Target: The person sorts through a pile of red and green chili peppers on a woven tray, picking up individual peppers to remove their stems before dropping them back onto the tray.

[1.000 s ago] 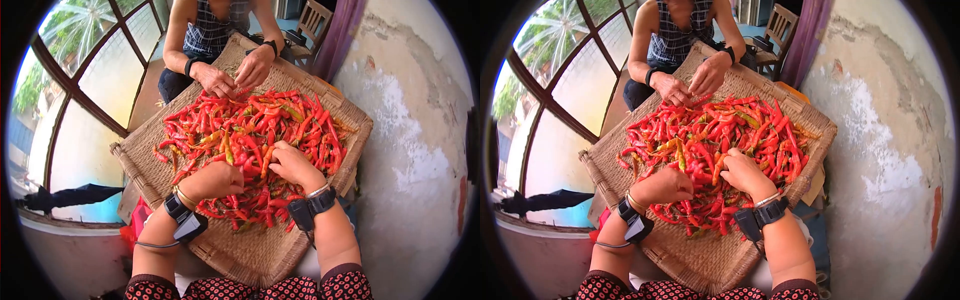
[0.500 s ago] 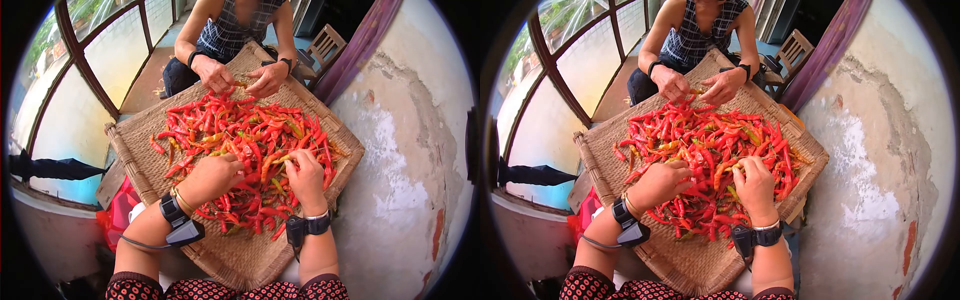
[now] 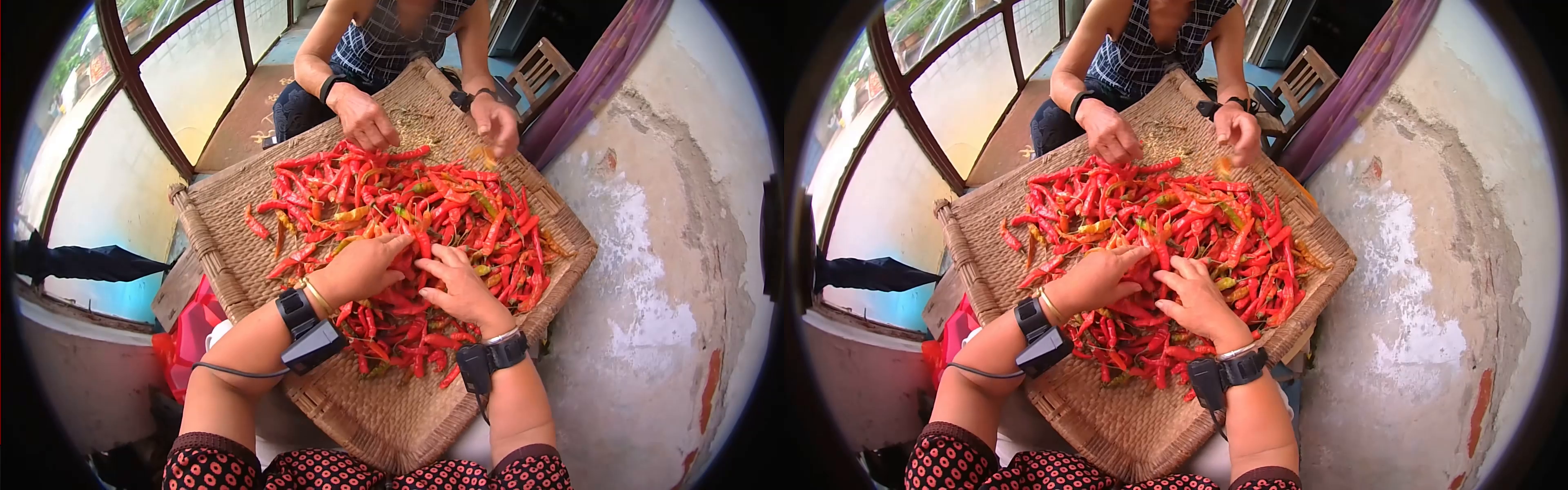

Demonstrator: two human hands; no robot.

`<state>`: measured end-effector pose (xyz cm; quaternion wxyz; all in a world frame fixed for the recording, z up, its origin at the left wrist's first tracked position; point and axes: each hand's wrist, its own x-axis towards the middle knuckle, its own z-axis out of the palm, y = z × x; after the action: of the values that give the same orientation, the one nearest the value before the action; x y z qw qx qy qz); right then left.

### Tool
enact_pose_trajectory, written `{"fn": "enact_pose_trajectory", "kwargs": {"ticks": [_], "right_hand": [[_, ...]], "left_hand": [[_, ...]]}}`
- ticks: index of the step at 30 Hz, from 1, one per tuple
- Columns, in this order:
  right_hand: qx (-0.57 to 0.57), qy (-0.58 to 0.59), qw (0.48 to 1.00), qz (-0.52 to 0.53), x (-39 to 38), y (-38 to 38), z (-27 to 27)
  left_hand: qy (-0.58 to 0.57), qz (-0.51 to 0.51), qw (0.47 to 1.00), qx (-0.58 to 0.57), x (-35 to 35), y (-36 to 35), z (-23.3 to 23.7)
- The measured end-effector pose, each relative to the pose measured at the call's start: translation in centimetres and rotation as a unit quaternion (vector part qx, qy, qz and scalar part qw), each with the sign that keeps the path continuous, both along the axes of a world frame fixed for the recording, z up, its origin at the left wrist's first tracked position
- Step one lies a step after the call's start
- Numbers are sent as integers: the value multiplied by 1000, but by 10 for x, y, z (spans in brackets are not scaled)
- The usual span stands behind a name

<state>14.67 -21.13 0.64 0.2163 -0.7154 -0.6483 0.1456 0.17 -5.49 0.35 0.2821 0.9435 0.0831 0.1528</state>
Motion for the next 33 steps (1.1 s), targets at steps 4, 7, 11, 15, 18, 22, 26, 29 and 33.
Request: {"fn": "enact_pose_trajectory", "kwargs": {"ticks": [4, 7, 11, 15, 18, 22, 26, 29, 33], "right_hand": [[-9, 95, 995, -17, 0, 0, 3], [49, 108, 992, -51, -7, -4, 19], [62, 175, 981, -54, -10, -6, 25], [59, 183, 981, -35, -14, -5, 28], [86, 178, 980, -25, -14, -4, 30], [117, 138, 981, -62, -15, -5, 36], [76, 133, 984, -95, -6, -6, 26], [19, 122, 988, -90, -6, -6, 23], [38, 131, 985, -107, -8, -6, 20]], "left_hand": [[22, -58, 997, -48, 0, 1, 7], [16, -67, 993, -93, -1, 4, 5], [-109, 87, 989, -58, 0, 4, 8], [-106, 43, 945, -306, 3, 1, 7], [-14, 63, 917, -393, 2, 2, 7], [11, 54, 866, -497, -1, 3, 20], [-36, 80, 869, -487, -4, 10, 14], [-108, 46, 854, -507, -6, 8, 18], [-92, 23, 834, -543, -14, 17, 28]]}}
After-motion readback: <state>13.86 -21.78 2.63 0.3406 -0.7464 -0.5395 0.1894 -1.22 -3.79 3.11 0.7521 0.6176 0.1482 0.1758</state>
